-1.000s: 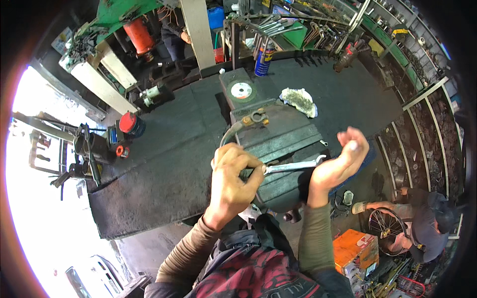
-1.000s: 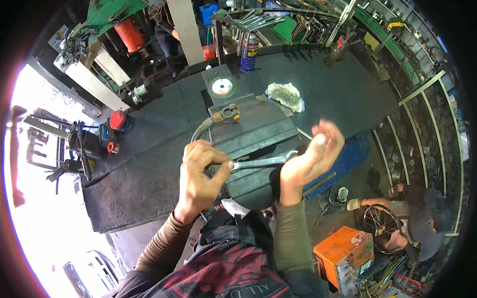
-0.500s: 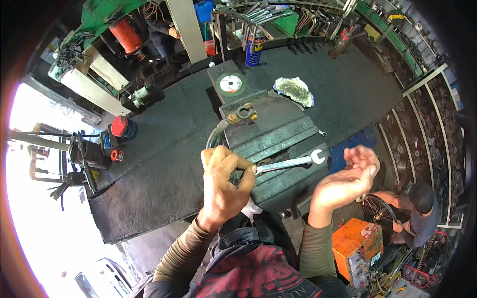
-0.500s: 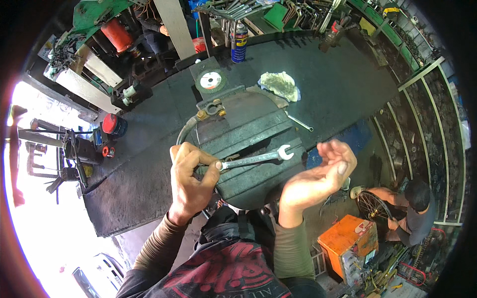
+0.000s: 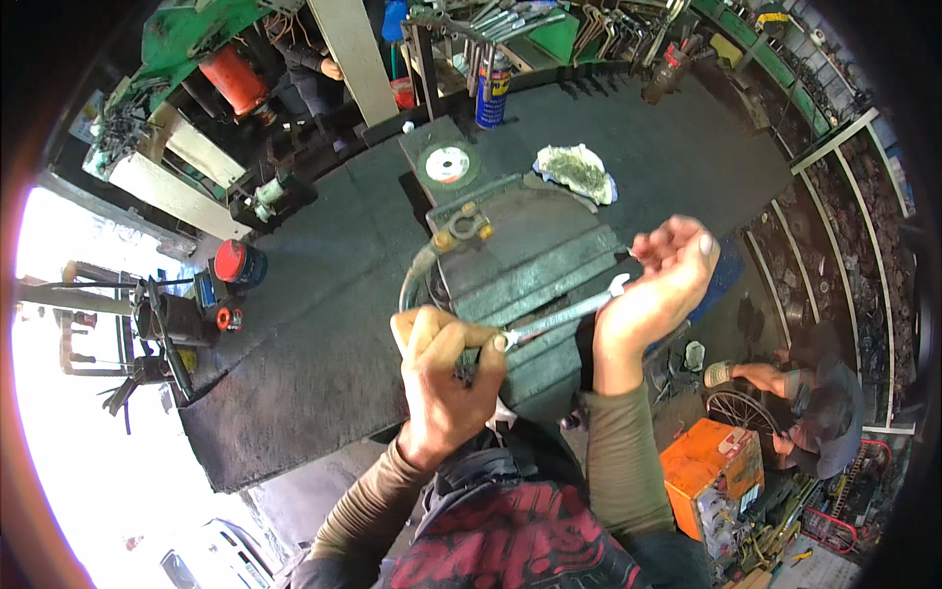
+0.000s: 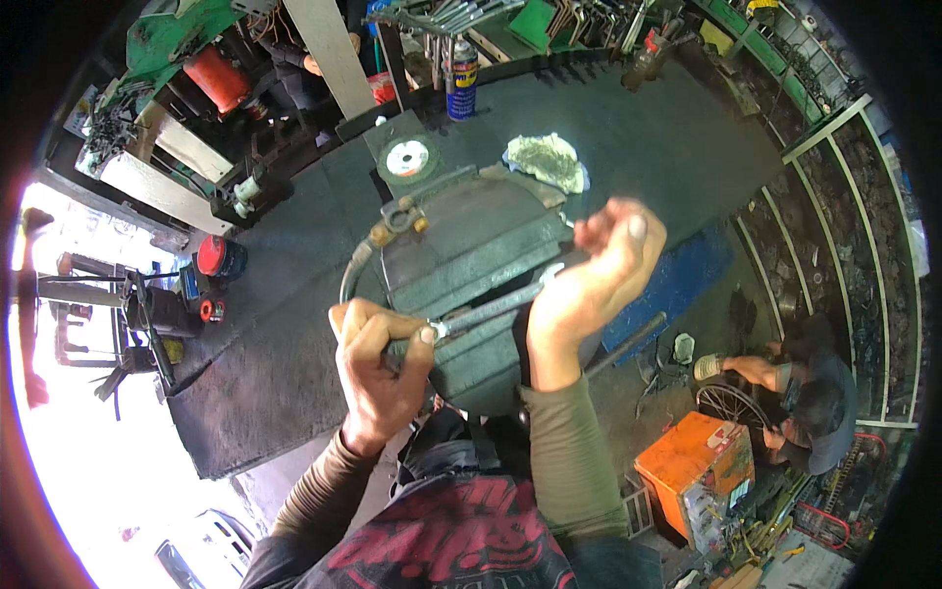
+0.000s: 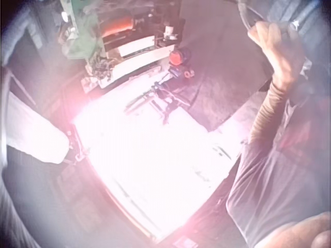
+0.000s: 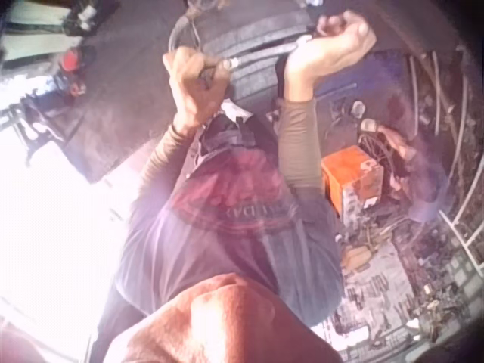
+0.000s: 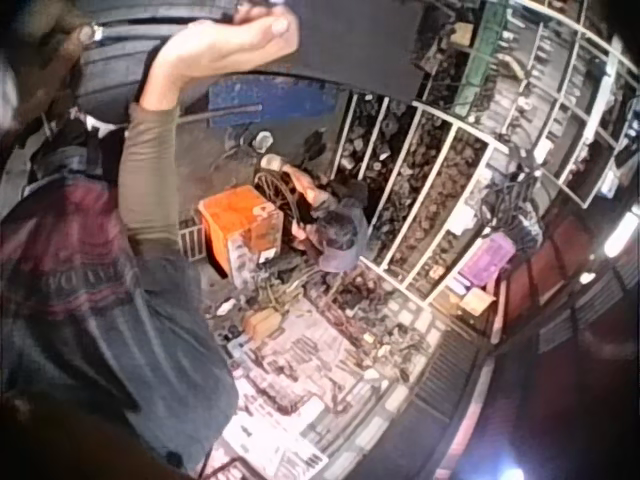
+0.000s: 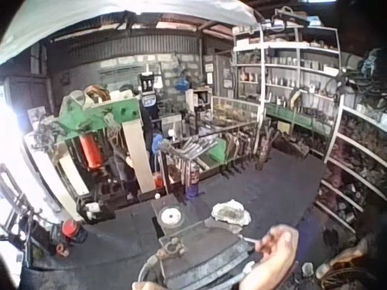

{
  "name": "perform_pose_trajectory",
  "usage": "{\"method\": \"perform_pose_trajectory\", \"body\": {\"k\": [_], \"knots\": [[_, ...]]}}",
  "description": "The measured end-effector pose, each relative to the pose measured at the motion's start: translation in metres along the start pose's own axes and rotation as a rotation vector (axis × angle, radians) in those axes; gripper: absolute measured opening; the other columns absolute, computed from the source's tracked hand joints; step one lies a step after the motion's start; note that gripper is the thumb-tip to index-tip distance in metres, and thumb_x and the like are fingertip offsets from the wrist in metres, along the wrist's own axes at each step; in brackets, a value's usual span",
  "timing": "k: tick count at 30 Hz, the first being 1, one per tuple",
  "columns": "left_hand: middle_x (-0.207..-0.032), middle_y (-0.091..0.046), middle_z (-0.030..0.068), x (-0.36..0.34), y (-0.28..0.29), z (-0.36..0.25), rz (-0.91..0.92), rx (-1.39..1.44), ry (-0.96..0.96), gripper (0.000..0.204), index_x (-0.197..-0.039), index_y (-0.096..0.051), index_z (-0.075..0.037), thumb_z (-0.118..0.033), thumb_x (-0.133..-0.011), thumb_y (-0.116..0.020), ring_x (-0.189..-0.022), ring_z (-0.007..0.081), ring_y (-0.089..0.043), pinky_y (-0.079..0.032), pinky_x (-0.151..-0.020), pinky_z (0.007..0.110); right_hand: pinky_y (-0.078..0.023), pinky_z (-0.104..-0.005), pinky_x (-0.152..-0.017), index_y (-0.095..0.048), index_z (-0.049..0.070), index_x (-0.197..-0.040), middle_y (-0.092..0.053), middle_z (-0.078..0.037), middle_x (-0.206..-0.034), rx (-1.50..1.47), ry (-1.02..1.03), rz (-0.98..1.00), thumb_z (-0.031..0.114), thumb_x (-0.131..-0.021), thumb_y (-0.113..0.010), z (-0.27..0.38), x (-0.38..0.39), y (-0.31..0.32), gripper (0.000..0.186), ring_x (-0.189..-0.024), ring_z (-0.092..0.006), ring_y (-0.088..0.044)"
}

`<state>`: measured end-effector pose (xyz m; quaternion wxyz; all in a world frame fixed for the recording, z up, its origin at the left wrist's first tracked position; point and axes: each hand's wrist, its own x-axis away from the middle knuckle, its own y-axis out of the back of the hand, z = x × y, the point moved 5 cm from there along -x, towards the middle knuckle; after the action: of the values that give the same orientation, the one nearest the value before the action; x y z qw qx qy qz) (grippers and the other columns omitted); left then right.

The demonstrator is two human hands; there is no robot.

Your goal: The person uses a wrench to loosen a bolt on a metal part clamped in a vise, then moves to a bench grinder to grind the edges of the part. The person repeatedly grinds the part against the spinning wheel, rotating it to work different sides.

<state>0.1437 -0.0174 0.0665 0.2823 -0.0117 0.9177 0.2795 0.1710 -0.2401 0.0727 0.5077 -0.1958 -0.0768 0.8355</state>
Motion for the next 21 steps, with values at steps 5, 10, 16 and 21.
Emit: {"method": "perform_pose_trajectory", "body": {"k": [5,10,16,21], "knots": [[-0.082,-0.063,0.0049,0.004,0.002,0.004,-0.019,0.026,0.030,0.010,-0.080,-0.068,-0.007,-0.004,-0.075,-0.076,-0.085,0.0231,-0.052,-0.038,-0.083,0.037,-0.042,-0.0247,-0.053,-0.059,0.003,-0.093,-0.051,-0.001,-0.067,-0.050,-0.215,0.190,0.049,-0.107,-0.045,0.000,0.003,-0.006,0.049,-0.056,-0.0103,-0.049],[-0.080,-0.062,0.0039,0.013,0.000,-0.001,-0.085,0.009,-0.010,0.020,-0.089,-0.069,-0.008,-0.001,-0.073,-0.078,-0.082,0.0241,-0.054,-0.039,-0.085,0.039,-0.036,-0.0232,-0.040,-0.063,0.001,-0.080,-0.052,-0.001,-0.056,0.051,-0.275,0.285,0.049,-0.109,-0.048,-0.008,-0.006,-0.033,0.059,-0.044,-0.0077,-0.047],[-0.089,-0.067,0.0056,0.022,-0.001,-0.005,-0.117,-0.026,0.004,0.021,-0.092,-0.068,-0.007,0.000,-0.075,-0.077,-0.084,0.0241,-0.056,-0.039,-0.087,0.040,-0.029,-0.0238,-0.037,-0.063,0.000,-0.079,-0.050,-0.001,-0.053,0.172,-0.264,0.508,0.048,-0.109,-0.048,-0.017,-0.010,-0.043,0.059,-0.040,-0.0078,-0.043],[-0.097,-0.068,0.0113,0.030,-0.006,-0.018,-0.112,-0.129,0.030,0.015,-0.098,-0.069,-0.002,-0.005,-0.084,-0.066,-0.093,0.0277,-0.056,-0.037,-0.094,0.042,-0.032,-0.0271,-0.043,-0.063,0.002,-0.072,-0.049,0.003,-0.054,0.304,0.058,0.941,0.049,-0.104,-0.060,-0.027,-0.012,-0.089,0.056,-0.047,-0.0058,-0.046]]}}
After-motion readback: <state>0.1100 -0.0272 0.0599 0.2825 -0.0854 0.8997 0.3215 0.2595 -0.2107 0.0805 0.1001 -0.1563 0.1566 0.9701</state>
